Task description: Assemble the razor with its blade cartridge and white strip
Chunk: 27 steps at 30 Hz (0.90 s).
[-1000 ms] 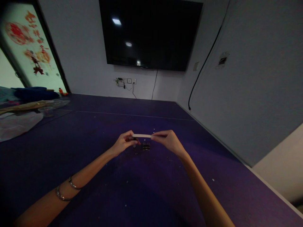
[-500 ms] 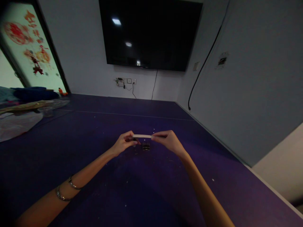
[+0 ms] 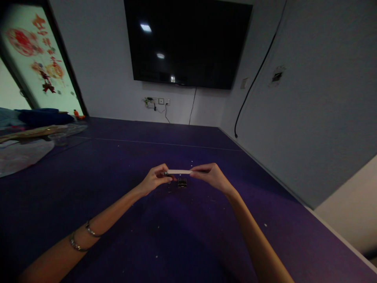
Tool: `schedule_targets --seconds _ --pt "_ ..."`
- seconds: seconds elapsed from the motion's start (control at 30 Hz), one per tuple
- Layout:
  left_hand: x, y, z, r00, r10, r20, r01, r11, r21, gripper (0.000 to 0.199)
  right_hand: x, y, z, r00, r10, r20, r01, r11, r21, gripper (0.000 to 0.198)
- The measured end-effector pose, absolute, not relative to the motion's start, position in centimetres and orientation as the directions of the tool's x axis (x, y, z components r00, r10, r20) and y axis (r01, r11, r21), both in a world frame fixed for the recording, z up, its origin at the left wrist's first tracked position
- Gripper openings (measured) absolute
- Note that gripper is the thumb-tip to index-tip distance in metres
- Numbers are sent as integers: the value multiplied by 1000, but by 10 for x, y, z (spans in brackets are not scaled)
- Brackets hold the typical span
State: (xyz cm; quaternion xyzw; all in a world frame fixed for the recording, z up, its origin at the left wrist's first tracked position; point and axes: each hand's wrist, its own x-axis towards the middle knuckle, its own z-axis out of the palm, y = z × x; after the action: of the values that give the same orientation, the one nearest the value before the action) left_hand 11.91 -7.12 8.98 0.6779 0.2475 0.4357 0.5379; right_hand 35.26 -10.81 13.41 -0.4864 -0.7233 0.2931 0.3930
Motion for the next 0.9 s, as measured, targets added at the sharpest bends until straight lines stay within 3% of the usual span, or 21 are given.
schedule_targets --seconds 0.1,0.27,0.43,0.57,0.73,0.9 --pt "119 -72 89 503 803 319 -128 -296 947 23 355 -106 132 -276 923 266 460 371 -807 31" --pt "119 -73 89 535 777 332 -174 -283 943 22 358 -105 131 -218 930 296 481 366 -796 32" --pt "119 -75 91 523 788 324 -141 -295 945 20 358 -105 131 -278 920 275 469 380 -797 31" --pt "119 -74 91 534 770 349 -183 -298 937 21 359 -103 128 -204 926 318 476 377 -795 31" --pt "119 -73 89 515 794 324 -154 -286 946 23 359 -103 128 -287 918 274 454 382 -805 30" --pt "119 -73 90 524 785 331 -159 -291 943 21 360 -104 129 -260 918 300 456 391 -799 31"
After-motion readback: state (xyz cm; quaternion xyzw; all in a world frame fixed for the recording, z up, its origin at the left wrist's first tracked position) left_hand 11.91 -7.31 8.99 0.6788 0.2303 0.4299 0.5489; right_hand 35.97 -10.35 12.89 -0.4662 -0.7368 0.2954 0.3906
